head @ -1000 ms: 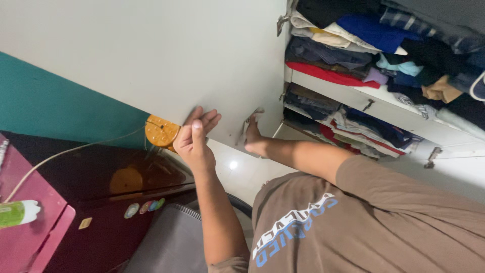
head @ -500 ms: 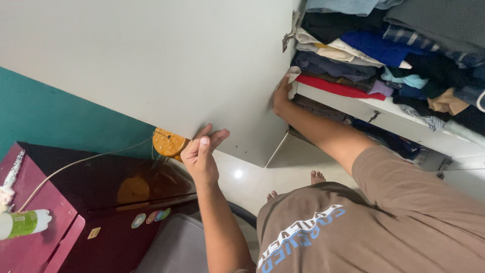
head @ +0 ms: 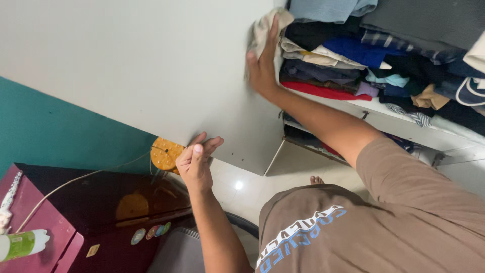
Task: The person folds various garments on a table and places them into a wardrobe. They then wipe the wardrobe doors with a cloth and a spray cleaner.
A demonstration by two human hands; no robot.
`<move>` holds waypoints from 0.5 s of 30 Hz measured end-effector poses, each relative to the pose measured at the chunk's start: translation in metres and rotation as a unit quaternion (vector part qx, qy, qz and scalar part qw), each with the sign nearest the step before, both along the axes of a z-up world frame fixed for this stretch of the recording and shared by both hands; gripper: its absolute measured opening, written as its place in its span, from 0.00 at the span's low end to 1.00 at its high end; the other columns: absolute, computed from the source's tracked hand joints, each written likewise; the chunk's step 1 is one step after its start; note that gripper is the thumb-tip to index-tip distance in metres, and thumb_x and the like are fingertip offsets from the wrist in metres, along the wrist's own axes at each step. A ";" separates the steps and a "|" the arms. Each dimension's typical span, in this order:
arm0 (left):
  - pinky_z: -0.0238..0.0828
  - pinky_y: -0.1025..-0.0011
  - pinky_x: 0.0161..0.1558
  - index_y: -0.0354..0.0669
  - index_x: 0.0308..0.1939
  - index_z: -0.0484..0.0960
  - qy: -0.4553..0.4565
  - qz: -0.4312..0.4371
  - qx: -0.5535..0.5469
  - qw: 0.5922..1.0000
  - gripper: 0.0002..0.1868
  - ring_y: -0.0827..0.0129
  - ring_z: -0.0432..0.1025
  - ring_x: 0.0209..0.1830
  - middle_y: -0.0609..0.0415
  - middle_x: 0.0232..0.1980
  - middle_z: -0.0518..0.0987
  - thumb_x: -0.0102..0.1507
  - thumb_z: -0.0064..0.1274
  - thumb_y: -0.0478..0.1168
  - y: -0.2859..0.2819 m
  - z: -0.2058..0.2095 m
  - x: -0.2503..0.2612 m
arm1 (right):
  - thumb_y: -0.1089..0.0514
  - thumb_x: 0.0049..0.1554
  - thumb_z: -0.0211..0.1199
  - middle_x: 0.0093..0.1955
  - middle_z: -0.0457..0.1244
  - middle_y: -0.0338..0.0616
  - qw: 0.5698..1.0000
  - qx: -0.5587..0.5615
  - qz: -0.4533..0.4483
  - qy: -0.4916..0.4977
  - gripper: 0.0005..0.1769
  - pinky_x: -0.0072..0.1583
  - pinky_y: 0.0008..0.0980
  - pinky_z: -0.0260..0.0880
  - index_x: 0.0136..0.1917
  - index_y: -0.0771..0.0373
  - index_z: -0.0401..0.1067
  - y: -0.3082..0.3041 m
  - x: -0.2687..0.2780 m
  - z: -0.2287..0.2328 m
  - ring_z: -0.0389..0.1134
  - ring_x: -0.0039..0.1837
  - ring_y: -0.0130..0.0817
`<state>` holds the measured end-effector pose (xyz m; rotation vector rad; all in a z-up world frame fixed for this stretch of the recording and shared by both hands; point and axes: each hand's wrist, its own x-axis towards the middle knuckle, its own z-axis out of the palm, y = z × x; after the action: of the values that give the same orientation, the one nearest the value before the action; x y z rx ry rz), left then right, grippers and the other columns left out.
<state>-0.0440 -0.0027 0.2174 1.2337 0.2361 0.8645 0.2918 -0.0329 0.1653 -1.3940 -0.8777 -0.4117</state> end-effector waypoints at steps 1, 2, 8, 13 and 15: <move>0.79 0.56 0.57 0.17 0.55 0.75 0.006 0.002 0.002 1.000 0.23 0.46 0.82 0.47 0.31 0.45 0.84 0.71 0.52 0.42 0.000 0.000 0.000 | 0.27 0.70 0.36 0.90 0.21 0.60 1.000 -0.002 -0.017 -0.002 0.54 0.86 0.50 0.24 0.86 0.68 0.18 -0.001 0.006 0.007 0.22 0.89 0.54; 0.80 0.56 0.57 0.17 0.55 0.76 0.004 0.004 0.001 1.000 0.23 0.46 0.82 0.47 0.31 0.45 0.84 0.71 0.52 0.42 0.000 0.000 0.000 | 0.28 0.70 0.36 0.90 0.22 0.60 1.000 0.006 -0.017 0.015 0.53 0.86 0.51 0.24 0.86 0.68 0.20 -0.002 0.007 0.009 0.23 0.89 0.54; 0.73 0.59 0.46 0.16 0.56 0.76 0.015 0.016 -0.010 1.000 0.23 0.44 0.82 0.45 0.29 0.44 0.84 0.70 0.52 0.42 -0.001 -0.003 0.005 | 0.32 0.74 0.36 0.89 0.18 0.60 0.999 -0.014 0.005 -0.030 0.50 0.87 0.53 0.25 0.85 0.69 0.17 -0.009 -0.023 0.008 0.23 0.90 0.55; 0.79 0.52 0.56 0.17 0.56 0.75 -0.013 -0.015 -0.022 1.000 0.24 0.45 0.81 0.46 0.31 0.45 0.83 0.70 0.53 0.42 -0.001 -0.001 0.003 | 0.34 0.74 0.35 0.87 0.20 0.56 0.994 0.008 0.017 -0.108 0.47 0.87 0.51 0.30 0.86 0.65 0.18 -0.008 0.013 0.056 0.33 0.90 0.46; 0.79 0.52 0.56 0.16 0.55 0.75 -0.004 -0.003 -0.014 1.000 0.24 0.45 0.82 0.45 0.31 0.44 0.84 0.70 0.52 0.42 -0.002 0.000 0.003 | 0.37 0.76 0.36 0.88 0.24 0.54 0.994 0.027 0.045 -0.091 0.45 0.86 0.49 0.31 0.87 0.64 0.19 -0.007 0.027 0.067 0.31 0.89 0.45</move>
<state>-0.0411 -0.0050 0.2169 1.2034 0.2366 0.8587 0.3186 -0.0395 0.2325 -1.2761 -1.0669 -0.4956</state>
